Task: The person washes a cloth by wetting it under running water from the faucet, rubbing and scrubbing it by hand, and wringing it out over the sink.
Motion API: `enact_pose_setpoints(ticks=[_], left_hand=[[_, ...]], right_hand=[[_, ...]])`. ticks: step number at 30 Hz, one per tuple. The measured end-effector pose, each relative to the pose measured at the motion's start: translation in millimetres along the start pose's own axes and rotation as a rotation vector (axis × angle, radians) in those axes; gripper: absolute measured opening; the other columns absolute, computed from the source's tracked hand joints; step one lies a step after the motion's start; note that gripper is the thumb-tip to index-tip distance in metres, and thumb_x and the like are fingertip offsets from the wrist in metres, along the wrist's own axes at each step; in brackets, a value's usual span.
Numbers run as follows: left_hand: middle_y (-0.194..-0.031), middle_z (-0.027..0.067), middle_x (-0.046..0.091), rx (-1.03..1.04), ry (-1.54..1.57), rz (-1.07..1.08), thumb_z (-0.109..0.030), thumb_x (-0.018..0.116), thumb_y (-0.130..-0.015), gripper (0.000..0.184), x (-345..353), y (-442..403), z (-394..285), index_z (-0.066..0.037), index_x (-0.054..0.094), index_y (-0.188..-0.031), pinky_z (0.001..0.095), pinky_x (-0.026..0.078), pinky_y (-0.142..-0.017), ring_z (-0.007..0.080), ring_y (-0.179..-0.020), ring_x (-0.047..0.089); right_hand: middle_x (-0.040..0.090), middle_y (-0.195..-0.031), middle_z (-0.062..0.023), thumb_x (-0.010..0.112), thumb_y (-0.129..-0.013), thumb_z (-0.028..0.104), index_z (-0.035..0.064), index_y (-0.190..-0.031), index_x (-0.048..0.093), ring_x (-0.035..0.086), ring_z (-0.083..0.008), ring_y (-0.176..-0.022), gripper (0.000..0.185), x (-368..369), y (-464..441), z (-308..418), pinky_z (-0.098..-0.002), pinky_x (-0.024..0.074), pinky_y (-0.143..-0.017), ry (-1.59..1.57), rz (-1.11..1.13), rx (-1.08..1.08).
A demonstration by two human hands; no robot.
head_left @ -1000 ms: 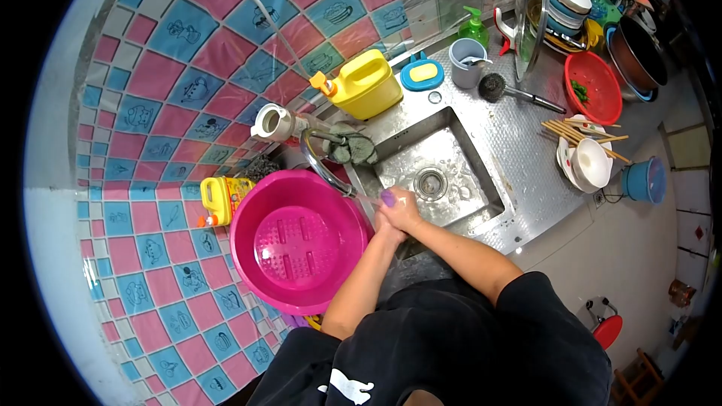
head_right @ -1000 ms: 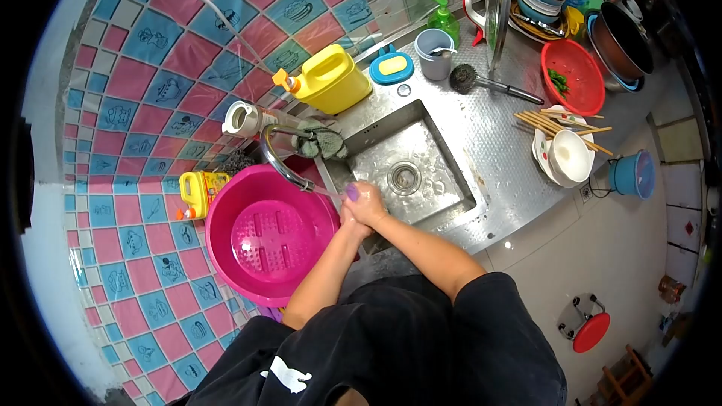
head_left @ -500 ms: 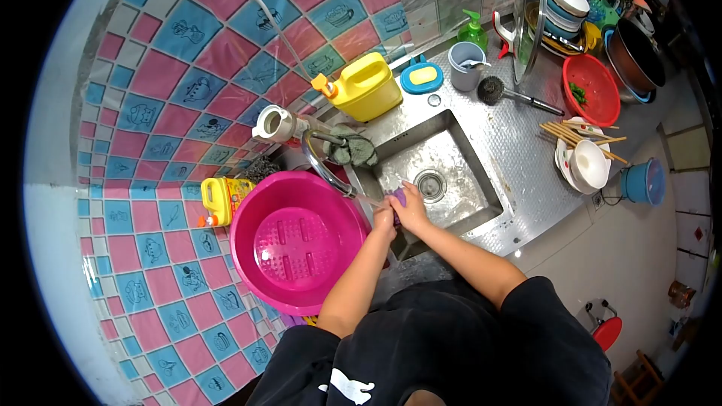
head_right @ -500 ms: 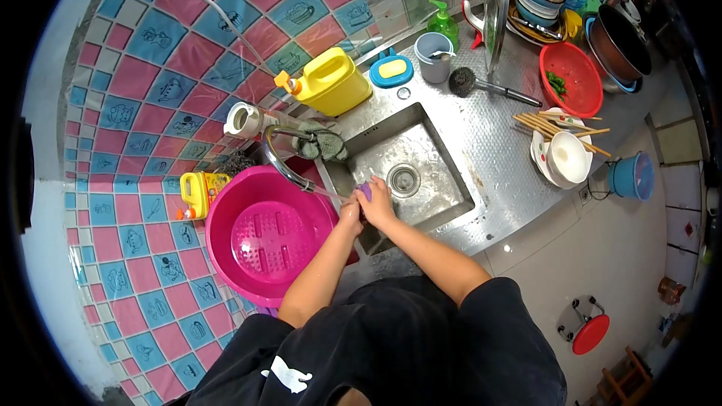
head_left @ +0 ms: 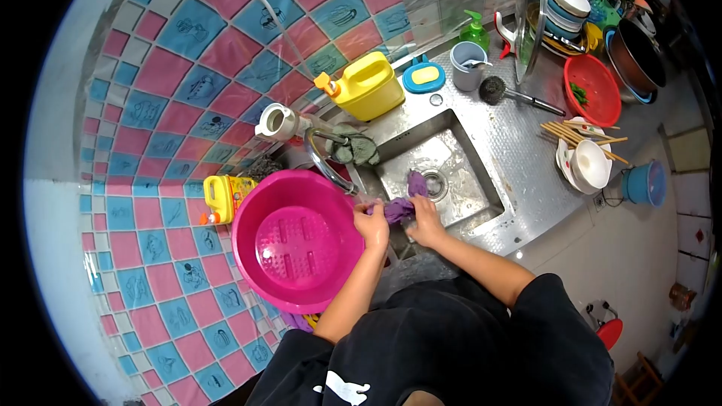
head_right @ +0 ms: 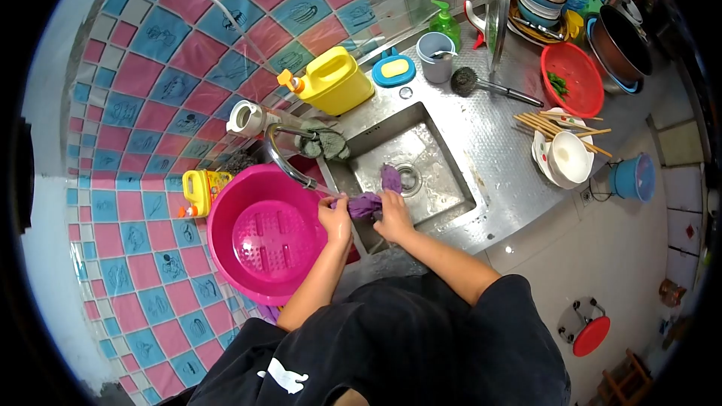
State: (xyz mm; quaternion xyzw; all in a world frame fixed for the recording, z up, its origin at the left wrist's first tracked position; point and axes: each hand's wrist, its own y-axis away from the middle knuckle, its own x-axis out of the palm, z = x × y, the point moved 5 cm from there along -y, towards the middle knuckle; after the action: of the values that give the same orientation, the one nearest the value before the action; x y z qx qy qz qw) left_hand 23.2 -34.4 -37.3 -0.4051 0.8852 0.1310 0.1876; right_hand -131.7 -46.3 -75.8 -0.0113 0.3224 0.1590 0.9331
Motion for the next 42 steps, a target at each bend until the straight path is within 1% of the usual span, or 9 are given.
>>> enact_pose_setpoints(ticks=[7,10,13,18,23,28,34,36,42], left_hand=[[-0.072,0.0057,0.051,-0.469,0.809,0.407,-0.004,0.05,-0.074,0.002,0.9,28.0,-55.2,-0.003,0.048,-0.072,0.0288,0.044,-0.064,0.0158,-0.068,0.051],[-0.072,0.0057,0.051,-0.59,0.854,0.313,-0.004,0.047,-0.074,0.003,-2.8,17.1,-42.5,-0.004,0.048,-0.071,0.0298,0.044,-0.063,0.0156,-0.069,0.052],[-0.076,0.009,0.054,-0.569,0.741,0.298,-0.007,0.044,-0.079,0.008,-4.5,3.5,-18.2,-0.002,0.049,-0.076,0.0331,0.047,-0.068,0.0191,-0.073,0.055],[-0.096,0.0089,0.056,-0.837,0.537,0.483,-0.027,0.047,-0.088,0.025,26.2,16.0,26.0,-0.006,0.049,-0.101,0.0391,0.044,-0.075,0.0242,-0.081,0.057],[-0.1,0.0128,0.057,-1.15,0.908,1.034,-0.039,0.045,-0.088,0.036,53.7,19.6,34.3,-0.005,0.053,-0.1,0.0391,0.048,-0.079,0.0263,-0.087,0.058],[-0.101,0.0126,0.058,-1.133,0.897,0.852,-0.033,0.045,-0.088,0.031,53.5,19.9,52.0,-0.006,0.053,-0.101,0.0376,0.048,-0.08,0.0254,-0.087,0.058],[-0.097,0.0047,0.06,-1.117,0.897,0.689,-0.031,0.044,-0.089,0.023,47.7,25.0,26.5,-0.012,0.055,-0.099,0.0298,0.049,-0.067,0.0161,-0.084,0.059],[-0.097,0.0041,0.06,-1.121,0.93,0.786,-0.033,0.045,-0.089,0.025,45.8,25.7,16.6,-0.012,0.054,-0.1,0.0298,0.048,-0.067,0.0164,-0.085,0.059],[-0.097,0.0033,0.058,-1.133,0.775,1.004,-0.032,0.059,-0.082,0.033,35.9,31.4,1.3,-0.009,0.052,-0.105,0.0326,0.048,-0.073,0.0166,-0.089,0.057]], right_hand=[[0.057,-0.097,-0.0119,0.065,-0.064,0.013,0.0104,-0.091,0.06,0.05,-0.0313,-0.098,0.028,31.4,-22.5,-16.5,-0.0417,0.037,-0.085,-0.216,0.063,-0.195],[0.058,-0.093,-0.0156,0.063,-0.065,0.014,0.0078,-0.081,0.062,0.052,-0.032,-0.094,0.017,10.4,-37.6,-29.7,-0.0411,0.0379,-0.085,-0.039,-0.282,-0.179],[0.059,-0.089,-0.0186,0.063,-0.065,0.014,0.004,-0.077,0.062,0.054,-0.0354,-0.089,0.016,14.9,-54.3,-51.6,-0.0407,0.0403,-0.083,-0.015,-0.095,0.247],[0.057,-0.087,-0.0228,0.062,-0.063,0.015,-0.0015,-0.075,0.059,0.055,-0.037,-0.084,0.021,-14.7,-44.4,26.5,-0.0409,0.0435,-0.074,-0.264,0.027,0.259],[0.053,-0.088,-0.0162,0.065,-0.061,0.011,-0.0005,-0.088,0.052,0.051,-0.0359,-0.091,0.032,-14.4,-9.6,68.1,-0.0406,0.0383,-0.083,-0.262,-0.036,-0.011],[0.056,-0.089,-0.0141,0.07,-0.064,0.016,0.0004,-0.089,0.053,0.056,-0.0294,-0.086,0.034,-41.6,-14.0,89.6,-0.0365,0.0416,-0.08,-0.536,0.176,-0.275],[0.055,-0.097,-0.0074,0.068,-0.073,0.025,0.0053,-0.098,0.056,0.055,-0.0185,-0.089,0.034,-16.1,-68.8,2.1,-0.0309,0.0451,-0.078,-0.745,-0.085,0.168],[0.054,-0.103,-0.0077,0.064,-0.077,0.027,0.0063,-0.103,0.054,0.054,-0.019,-0.093,0.035,18.8,-55.2,1.5,-0.0339,0.0456,-0.081,-1.601,0.327,0.74],[0.059,-0.092,-0.0078,0.063,-0.078,0.016,0.0063,-0.106,0.054,0.058,-0.0189,-0.084,0.031,21.6,-62.6,15.3,-0.0313,0.0483,-0.075,-1.561,0.591,0.524]])
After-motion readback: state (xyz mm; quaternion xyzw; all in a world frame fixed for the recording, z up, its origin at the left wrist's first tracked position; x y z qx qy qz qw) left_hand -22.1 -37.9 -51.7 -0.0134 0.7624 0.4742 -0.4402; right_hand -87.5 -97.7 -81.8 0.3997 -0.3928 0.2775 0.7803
